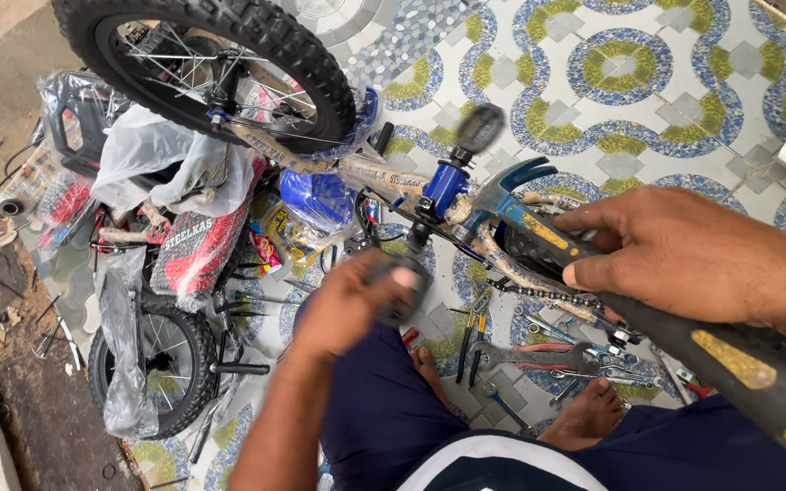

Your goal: The person assembles a bicycle by tightening the pedals and chain guard using wrenches, a screwdriver, and a hammer.

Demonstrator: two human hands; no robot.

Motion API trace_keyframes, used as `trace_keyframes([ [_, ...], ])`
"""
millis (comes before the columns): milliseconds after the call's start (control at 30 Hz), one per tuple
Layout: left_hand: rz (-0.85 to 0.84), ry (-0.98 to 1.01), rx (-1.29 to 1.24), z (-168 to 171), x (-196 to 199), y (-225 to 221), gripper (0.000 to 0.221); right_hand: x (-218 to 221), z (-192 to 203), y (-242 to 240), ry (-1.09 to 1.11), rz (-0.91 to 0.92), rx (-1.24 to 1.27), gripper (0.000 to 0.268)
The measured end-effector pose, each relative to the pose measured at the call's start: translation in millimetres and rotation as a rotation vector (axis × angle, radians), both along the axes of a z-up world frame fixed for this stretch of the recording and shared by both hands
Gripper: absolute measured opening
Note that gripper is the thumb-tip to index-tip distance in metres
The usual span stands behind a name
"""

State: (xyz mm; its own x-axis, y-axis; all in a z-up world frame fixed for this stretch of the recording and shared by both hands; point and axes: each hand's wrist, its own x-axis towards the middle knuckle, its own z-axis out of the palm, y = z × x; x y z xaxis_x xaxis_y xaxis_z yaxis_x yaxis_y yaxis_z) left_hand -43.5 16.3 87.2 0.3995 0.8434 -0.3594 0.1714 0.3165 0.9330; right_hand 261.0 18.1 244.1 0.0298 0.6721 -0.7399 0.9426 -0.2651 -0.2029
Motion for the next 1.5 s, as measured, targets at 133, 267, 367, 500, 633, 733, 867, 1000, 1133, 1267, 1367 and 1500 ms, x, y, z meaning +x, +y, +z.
trace_keyframes([
  [133,-0.032,0.274,0.222,20,-25,19,0.036,0,-5,0,-0.045,0.051,0.022,0.068],
  [267,-0.012,0.575,0.435,35,-16,11,0.04,2,-9,0,-0.033,0.011,0.03,0.067],
  [367,0.076,0.76,0.668,39,-2,0,0.04,3,-10,-1,-0.023,0.016,0.054,0.067],
  [500,0.117,0.997,0.757,30,7,-8,0.039,3,-9,-2,0.043,-0.014,0.043,0.064],
  [633,0.187,1.093,0.801,5,2,-2,0.032,2,-9,-3,0.042,-0.006,0.094,0.065],
  [733,0.216,1.166,0.836,-20,-8,15,0.034,2,-9,-4,0.07,0.009,0.112,0.062],
  [867,0.158,1.151,0.709,-65,-15,35,0.034,4,-11,-5,0.055,0.008,0.111,0.057],
  [1000,0.113,1.116,0.652,-114,-10,36,0.029,4,-12,-5,0.07,0.035,0.17,0.061],
  [1133,0.034,1.037,0.578,-140,6,26,0.027,3,-14,-4,0.046,0.026,0.134,0.064],
  [1267,-0.128,0.877,0.36,-126,45,0,0.044,5,-13,-3,0.027,0.035,0.141,0.066],
  [1367,-0.207,0.776,0.425,-88,56,-23,0.049,4,-12,-4,0.035,0.028,0.161,0.065],
  [1500,-0.22,0.642,0.375,-28,44,-29,0.052,4,-10,-4,0.052,0.013,0.141,0.066],
])
